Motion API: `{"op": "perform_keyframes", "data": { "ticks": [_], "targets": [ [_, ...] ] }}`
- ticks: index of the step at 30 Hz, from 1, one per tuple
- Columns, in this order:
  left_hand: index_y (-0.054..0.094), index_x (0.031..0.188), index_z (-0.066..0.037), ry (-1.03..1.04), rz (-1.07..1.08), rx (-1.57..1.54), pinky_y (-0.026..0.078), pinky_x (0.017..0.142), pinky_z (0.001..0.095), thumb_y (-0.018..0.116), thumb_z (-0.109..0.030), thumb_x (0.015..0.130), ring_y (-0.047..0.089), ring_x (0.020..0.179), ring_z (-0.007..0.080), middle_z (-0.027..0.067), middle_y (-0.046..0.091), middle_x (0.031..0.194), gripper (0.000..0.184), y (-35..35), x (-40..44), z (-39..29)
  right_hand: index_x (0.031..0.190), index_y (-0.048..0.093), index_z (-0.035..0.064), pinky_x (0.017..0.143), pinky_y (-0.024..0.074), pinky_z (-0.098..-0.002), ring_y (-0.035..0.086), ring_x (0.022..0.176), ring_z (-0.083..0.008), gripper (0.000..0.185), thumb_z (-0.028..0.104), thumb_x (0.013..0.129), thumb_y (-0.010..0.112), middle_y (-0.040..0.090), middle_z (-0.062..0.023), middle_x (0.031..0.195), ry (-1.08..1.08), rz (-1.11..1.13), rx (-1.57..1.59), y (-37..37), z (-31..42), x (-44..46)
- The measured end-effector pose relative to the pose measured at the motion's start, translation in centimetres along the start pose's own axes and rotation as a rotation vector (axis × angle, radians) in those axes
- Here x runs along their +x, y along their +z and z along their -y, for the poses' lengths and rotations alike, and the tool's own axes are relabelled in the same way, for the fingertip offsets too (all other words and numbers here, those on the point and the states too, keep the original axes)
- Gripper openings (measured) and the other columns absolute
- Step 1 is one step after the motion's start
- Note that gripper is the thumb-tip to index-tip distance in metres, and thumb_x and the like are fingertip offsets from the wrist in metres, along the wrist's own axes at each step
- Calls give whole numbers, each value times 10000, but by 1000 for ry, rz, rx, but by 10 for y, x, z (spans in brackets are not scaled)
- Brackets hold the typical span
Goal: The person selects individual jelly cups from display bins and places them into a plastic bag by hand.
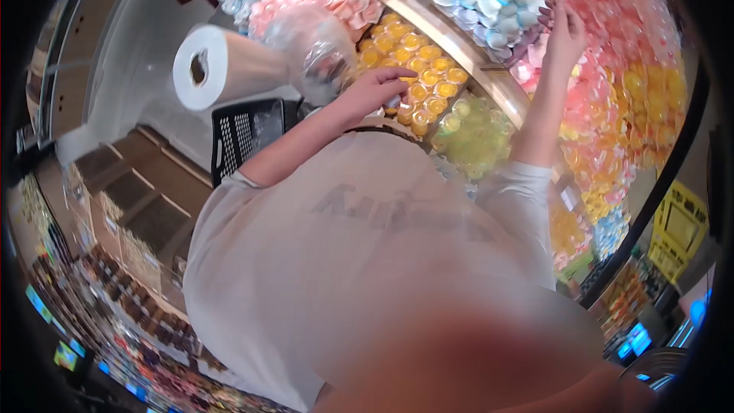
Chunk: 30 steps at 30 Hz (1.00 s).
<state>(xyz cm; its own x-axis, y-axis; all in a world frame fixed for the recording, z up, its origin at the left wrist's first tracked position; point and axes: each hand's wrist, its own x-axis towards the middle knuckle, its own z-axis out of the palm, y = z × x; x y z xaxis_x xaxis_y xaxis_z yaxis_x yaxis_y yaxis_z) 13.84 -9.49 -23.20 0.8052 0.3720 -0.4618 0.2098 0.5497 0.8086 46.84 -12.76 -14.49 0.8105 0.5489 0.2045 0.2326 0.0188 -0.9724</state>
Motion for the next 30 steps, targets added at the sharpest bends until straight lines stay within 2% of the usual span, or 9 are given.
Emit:
{"op": "perform_keyframes", "data": {
  "ticks": [5,8,10,12,13,15,18,24,30],
  "targets": [
    [643,991,-2,-30,-25,-74,431,582,243,558,-177,905,542,670,77,18,606,761,213,-25,-6,43,919,644,-26,665,501,-291,638,733,-200,111,47,860,584,653,-116,837,-278,1120,-195,97,34,-126],
    [634,922,-11,120,-107,169,436,593,252,560,-166,888,550,676,88,29,607,765,175,-46,-17,61,976,647,-13,791,495,-363,629,866,-286,197,52,818,549,658,-141,904,-216,1416,-290,158,-23,-193],
    [623,851,-18,255,-194,227,435,563,266,562,-171,867,539,618,98,31,594,711,165,-57,-19,84,978,660,12,833,481,-373,626,912,-282,219,101,817,541,666,-138,933,-316,1396,-694,204,-49,-216],
    [621,840,-34,3,-93,259,424,566,248,541,-191,915,517,617,87,1,578,703,191,-75,-26,101,982,651,39,835,473,-364,620,913,-274,228,140,801,557,656,-136,983,-480,958,-355,255,-148,-240],
    [611,821,-32,-67,-132,291,423,568,255,548,-235,918,511,612,92,6,570,697,234,-74,-38,90,982,651,39,835,473,-364,620,913,-274,228,140,801,557,656,-136,983,-487,959,-354,280,-156,-233],
    [608,821,-29,-85,-129,249,421,567,257,546,-248,919,508,610,91,11,568,693,248,-71,-51,82,1009,635,69,838,466,-350,608,938,-266,267,166,762,606,642,-123,1018,-978,1021,-429,315,-153,-219],
    [603,812,-24,-83,-130,231,416,562,256,540,-245,913,497,592,85,16,565,677,251,-70,-60,75,1023,623,74,842,461,-335,603,941,-258,301,204,751,630,635,-111,994,-982,1167,-829,313,-75,-215],
    [619,861,-26,-8,-142,183,423,607,234,553,-190,876,527,667,77,12,581,733,178,-80,-57,88,1238,534,195,944,439,-310,529,1141,-201,387,200,854,583,538,-32,1281,-739,1149,-728,289,5,-202],
    [612,873,-4,-52,-91,171,413,590,226,544,-185,888,526,639,77,22,582,717,194,-78,-58,65,1096,619,147,906,458,-339,569,1091,-211,301,125,797,596,606,-68,1162,-608,1223,-984,290,19,-193]
  ]
}}
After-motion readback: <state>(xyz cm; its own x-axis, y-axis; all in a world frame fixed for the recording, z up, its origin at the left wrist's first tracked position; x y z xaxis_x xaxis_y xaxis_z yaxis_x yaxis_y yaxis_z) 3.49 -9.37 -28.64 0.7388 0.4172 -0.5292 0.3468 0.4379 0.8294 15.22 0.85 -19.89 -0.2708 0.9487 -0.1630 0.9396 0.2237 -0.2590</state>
